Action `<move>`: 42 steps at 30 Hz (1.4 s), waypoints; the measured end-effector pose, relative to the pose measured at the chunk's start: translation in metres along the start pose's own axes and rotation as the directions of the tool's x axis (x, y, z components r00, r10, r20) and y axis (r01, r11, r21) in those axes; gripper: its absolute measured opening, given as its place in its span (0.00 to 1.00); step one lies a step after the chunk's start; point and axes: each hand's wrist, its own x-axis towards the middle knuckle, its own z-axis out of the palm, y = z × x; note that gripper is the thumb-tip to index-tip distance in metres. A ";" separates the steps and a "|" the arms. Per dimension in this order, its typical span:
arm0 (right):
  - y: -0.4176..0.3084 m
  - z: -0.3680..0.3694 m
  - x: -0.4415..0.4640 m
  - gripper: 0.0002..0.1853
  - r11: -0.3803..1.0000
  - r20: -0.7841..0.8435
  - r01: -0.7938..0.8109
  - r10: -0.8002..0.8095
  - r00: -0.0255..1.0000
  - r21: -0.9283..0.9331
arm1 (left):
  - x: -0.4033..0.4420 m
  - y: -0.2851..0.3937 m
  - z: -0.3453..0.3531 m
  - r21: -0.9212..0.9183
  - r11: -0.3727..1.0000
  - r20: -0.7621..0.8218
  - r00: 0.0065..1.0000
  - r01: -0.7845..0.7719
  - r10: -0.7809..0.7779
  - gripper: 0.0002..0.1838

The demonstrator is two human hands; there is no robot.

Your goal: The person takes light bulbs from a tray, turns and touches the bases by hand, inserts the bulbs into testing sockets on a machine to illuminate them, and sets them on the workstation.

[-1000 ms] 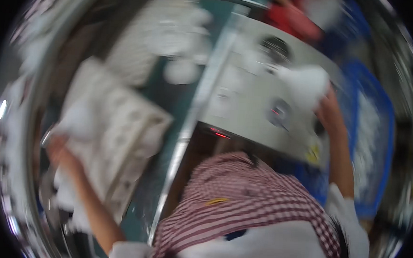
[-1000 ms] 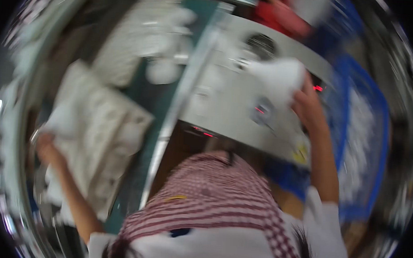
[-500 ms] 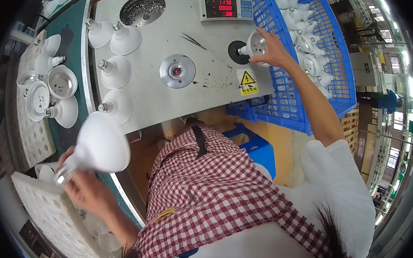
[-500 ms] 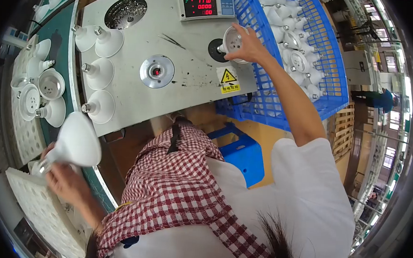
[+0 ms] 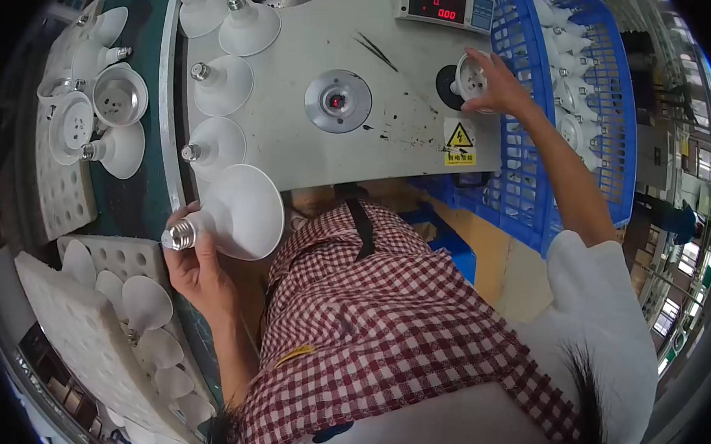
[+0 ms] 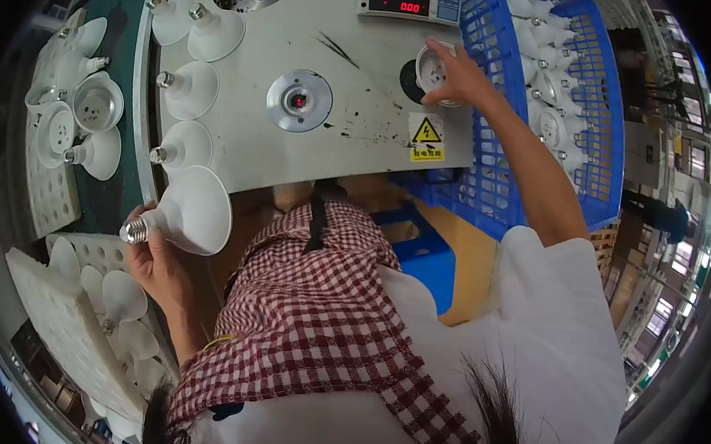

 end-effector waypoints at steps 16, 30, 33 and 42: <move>-0.053 -0.032 0.011 0.54 0.996 0.052 0.052 -0.048 0.998 -0.076 | 0.000 -0.002 -0.002 -0.063 0.997 0.029 0.999 0.045 -0.043 0.17; -0.210 0.036 0.035 0.55 0.897 0.183 0.433 -0.412 0.893 -0.092 | -0.012 -0.034 -0.037 -0.192 0.975 -0.092 0.987 0.110 -0.130 0.18; -0.211 0.044 0.041 0.55 0.862 0.186 0.493 -0.468 0.864 -0.121 | -0.016 -0.041 -0.040 -0.208 0.967 -0.124 0.977 0.144 -0.172 0.18; -0.211 0.036 0.043 0.54 0.846 0.158 0.508 -0.486 0.859 -0.162 | -0.015 -0.038 -0.052 -0.202 0.976 -0.160 0.980 0.088 -0.121 0.18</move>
